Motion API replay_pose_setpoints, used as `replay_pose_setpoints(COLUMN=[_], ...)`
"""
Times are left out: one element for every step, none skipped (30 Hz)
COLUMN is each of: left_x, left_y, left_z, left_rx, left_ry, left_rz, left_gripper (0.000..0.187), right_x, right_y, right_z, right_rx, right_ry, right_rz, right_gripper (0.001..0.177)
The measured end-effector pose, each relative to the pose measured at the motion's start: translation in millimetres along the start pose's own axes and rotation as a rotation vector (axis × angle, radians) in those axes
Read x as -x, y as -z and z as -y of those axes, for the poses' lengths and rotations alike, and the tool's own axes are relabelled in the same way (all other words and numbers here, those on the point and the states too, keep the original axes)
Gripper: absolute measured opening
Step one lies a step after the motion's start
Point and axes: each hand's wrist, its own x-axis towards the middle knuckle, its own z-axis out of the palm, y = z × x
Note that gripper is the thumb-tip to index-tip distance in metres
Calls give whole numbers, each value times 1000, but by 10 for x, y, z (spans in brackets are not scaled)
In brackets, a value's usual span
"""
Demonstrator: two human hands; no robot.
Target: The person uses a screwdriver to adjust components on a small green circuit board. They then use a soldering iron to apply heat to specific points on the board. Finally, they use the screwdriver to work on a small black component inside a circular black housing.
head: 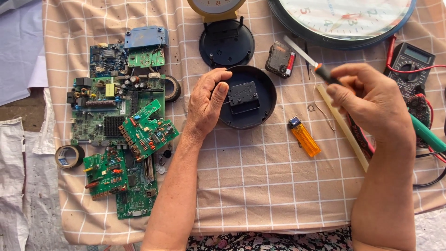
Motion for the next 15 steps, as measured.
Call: replay_pose_setpoints(left_x=[10,11,12,13,13,6,-4,2,12,3,-6,3,10,2,-8], left_y=[3,-3,-10,-10,-10,-4,-17,-11,2,-15,-23,-11,-13,-12,-12], left_z=[16,30,44,43,42,40,27,17,9,32,58,88,91,99,108], left_rx=[-3,-7,-10,-9,-6,-5,-6,6,19,6,42,76,59,69,78], left_ry=[2,3,3,3,-2,-8,-9,-17,-25,-20,-48,-71,-61,-79,-96], left_rz=[-2,0,3,1,2,2,0,-13,-25,-36,-33,-35,-50,-48,-46], left_gripper=[51,52,53,53,53,53,53,50,46,46,44,41,41,42,42], right_x=[-20,-41,-61,-75,-89,-111,-91,-78,-62,-54,-47,-48,-35,-37,-44], right_y=[-19,-28,-35,-50,-65,-82,-85,-107,-136,-126,-125,-140,-124,-112,-98], right_z=[7,17,27,33,40,48,79,109,141,101,65,34,-54,-148,-242], right_rx=[-2,200,402,404,456,507,507,571,634,629,685,740,735,752,767], right_ry=[1,-129,-258,-257,-307,-356,-354,-362,-370,-358,-331,-299,-283,-205,-127], right_rz=[4,20,34,34,31,27,27,21,15,28,17,13,33,25,17], right_gripper=[30,33,35,35,32,31,31,29,28,28,27,29,29,29,30])
